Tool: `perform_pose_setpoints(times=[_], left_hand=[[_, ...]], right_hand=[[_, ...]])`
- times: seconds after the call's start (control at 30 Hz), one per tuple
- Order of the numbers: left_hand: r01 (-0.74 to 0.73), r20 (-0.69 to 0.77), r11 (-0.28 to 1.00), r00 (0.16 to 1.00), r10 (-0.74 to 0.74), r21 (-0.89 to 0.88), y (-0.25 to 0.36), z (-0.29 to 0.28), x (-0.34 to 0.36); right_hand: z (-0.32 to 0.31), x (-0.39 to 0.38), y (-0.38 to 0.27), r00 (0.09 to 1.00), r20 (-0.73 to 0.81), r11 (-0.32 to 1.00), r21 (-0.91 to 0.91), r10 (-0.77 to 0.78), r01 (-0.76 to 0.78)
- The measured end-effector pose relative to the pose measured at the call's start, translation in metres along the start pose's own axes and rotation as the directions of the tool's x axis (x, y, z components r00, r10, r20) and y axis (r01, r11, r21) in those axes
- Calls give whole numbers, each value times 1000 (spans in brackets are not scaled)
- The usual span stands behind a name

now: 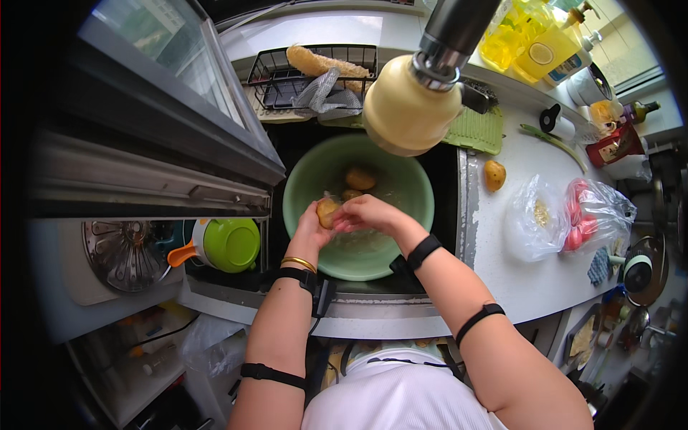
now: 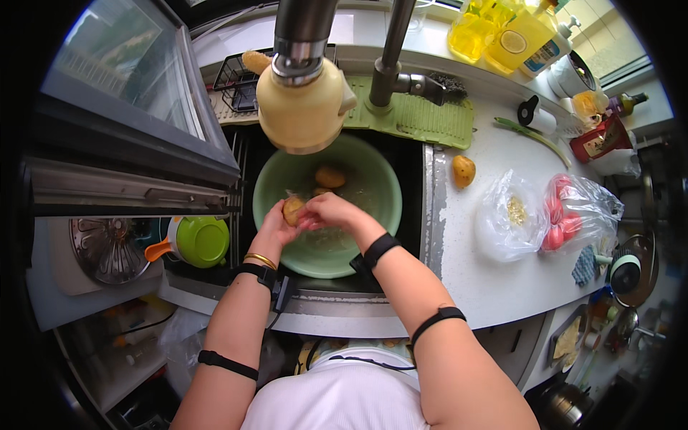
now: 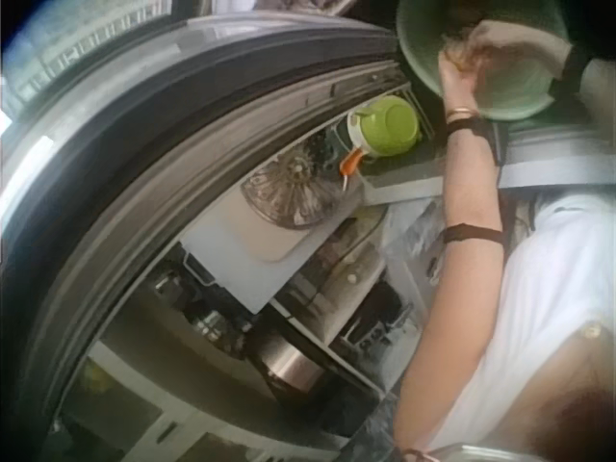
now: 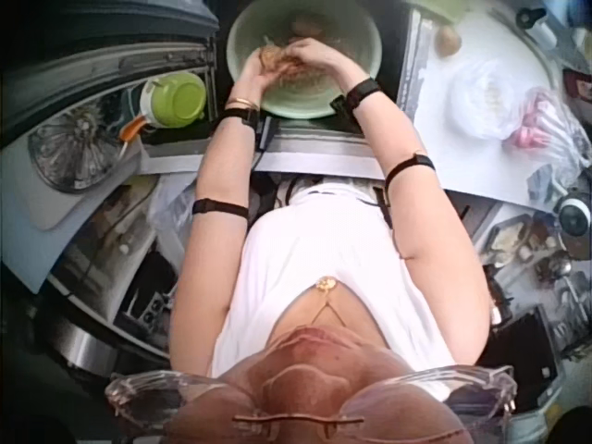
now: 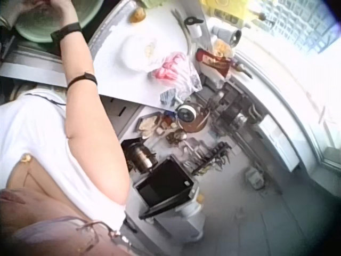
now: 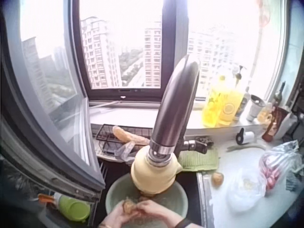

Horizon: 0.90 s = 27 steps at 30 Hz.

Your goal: The recorder is sorting, selecting, and washing various vegetables including green beans and potatoes in a kitchen sink.

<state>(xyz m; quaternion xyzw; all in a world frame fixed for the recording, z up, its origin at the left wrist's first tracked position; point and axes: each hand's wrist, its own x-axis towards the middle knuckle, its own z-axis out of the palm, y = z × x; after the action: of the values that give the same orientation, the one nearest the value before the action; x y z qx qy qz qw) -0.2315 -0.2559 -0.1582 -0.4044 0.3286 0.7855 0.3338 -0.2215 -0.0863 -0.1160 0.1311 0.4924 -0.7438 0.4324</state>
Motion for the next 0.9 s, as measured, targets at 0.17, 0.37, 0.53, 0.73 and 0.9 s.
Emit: perform_pose_setpoints(times=[0.17, 0.37, 0.53, 0.73, 0.9], left_hand=[[106, 153, 994, 982, -108, 19, -7, 44, -6], [-189, 267, 937, 957, 109, 293, -32, 82, -41], [-264, 278, 900, 945, 170, 347, 5, 71, -41], [-357, 248, 777, 932, 262, 519, -26, 99, -49], [-193, 75, 851, 981, 179, 488, -6, 95, -54]], right_hand=[[7, -18, -3, 574, -70, 325, -877, -816, 354], [-10, 0, -23, 895, -366, 956, 40, -255, 289], [30, -7, -14, 142, -105, 164, -843, -984, 512], [2, -10, -31, 864, -305, 901, 40, -400, 431], [16, -21, -14, 696, -155, 708, -264, -701, 655]])
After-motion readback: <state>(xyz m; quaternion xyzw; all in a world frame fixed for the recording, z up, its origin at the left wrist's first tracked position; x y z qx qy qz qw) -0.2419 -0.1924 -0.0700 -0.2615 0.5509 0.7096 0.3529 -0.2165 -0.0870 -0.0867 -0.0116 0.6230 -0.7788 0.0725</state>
